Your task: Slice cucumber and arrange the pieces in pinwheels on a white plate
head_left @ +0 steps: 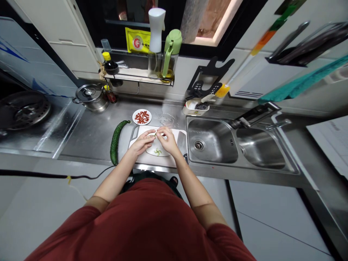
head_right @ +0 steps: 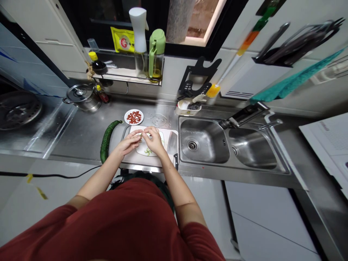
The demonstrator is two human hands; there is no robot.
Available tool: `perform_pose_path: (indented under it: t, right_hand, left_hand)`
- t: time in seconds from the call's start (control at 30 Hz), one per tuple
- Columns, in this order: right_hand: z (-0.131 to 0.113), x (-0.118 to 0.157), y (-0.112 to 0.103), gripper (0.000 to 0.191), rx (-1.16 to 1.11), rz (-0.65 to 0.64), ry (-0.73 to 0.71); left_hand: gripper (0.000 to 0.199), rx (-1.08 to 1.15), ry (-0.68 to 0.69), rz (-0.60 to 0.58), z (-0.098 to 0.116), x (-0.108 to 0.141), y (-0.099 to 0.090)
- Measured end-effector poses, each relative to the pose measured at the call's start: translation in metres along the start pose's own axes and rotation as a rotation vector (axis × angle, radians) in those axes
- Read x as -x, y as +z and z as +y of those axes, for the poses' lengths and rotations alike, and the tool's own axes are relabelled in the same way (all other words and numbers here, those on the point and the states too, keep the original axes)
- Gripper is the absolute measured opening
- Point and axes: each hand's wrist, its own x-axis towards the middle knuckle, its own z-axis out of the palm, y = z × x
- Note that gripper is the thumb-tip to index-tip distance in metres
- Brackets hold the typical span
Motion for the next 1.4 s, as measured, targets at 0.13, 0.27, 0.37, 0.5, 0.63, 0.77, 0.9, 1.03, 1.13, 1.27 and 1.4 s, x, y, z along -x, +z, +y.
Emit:
perform_pose_path:
  t: [0.13, 0.27, 0.37, 0.5, 0.63, 0.77, 0.9, 1.03, 1.13, 1.27, 1.4]
  right_hand:
    - [-0.001, -0.001, -0.002, 0.018, 0.001, -0.047, 0.03]
    - [0.0, -0.001, -0.003, 0.018, -0.023, -0.069, 0.053]
    - [0.0, -0.001, -0.004, 0.017, -0.043, -0.093, 0.059]
    - [-0.001, -0.001, -0.005, 0.017, -0.039, -0.121, 0.07]
    - [-0.001, -0.001, -0.006, 0.017, -0.023, -0.137, 0.062]
    - [-0.002, -0.001, -0.007, 0.017, -0.028, -0.151, 0.066]
    - [-0.002, 0.0, -0.007, 0.017, -0.031, -0.163, 0.075]
    - [-0.002, -0.001, -0.008, 0.018, -0.023, -0.192, 0.079]
    - [-0.003, -0.001, -0.009, 0.018, -0.032, -0.202, 0.079]
    - [-0.002, -0.002, -0.009, 0.017, -0.042, -0.211, 0.072]
    - [0.0, -0.002, -0.008, 0.017, -0.036, -0.209, 0.077]
  left_hand:
    - [0.047, -0.157, 0.066, 0.045, 0.002, 0.0, 0.001]
    - [0.042, -0.268, 0.132, 0.089, 0.006, -0.001, 0.001]
    - [0.038, -0.348, 0.164, 0.103, 0.009, -0.001, 0.0]
    - [0.033, -0.461, 0.201, 0.12, 0.012, 0.0, -0.003]
    - [0.032, -0.492, 0.198, 0.122, 0.013, 0.001, -0.004]
    - [0.03, -0.491, 0.188, 0.125, 0.012, 0.0, -0.005]
    - [0.026, -0.549, 0.208, 0.135, 0.013, 0.001, -0.004]
    - [0.024, -0.614, 0.251, 0.149, 0.014, 0.001, -0.004]
    - [0.024, -0.648, 0.265, 0.149, 0.015, 0.002, -0.004]
    - [0.023, -0.69, 0.283, 0.15, 0.016, 0.002, -0.004]
    - [0.023, -0.741, 0.3, 0.166, 0.016, 0.003, -0.002]
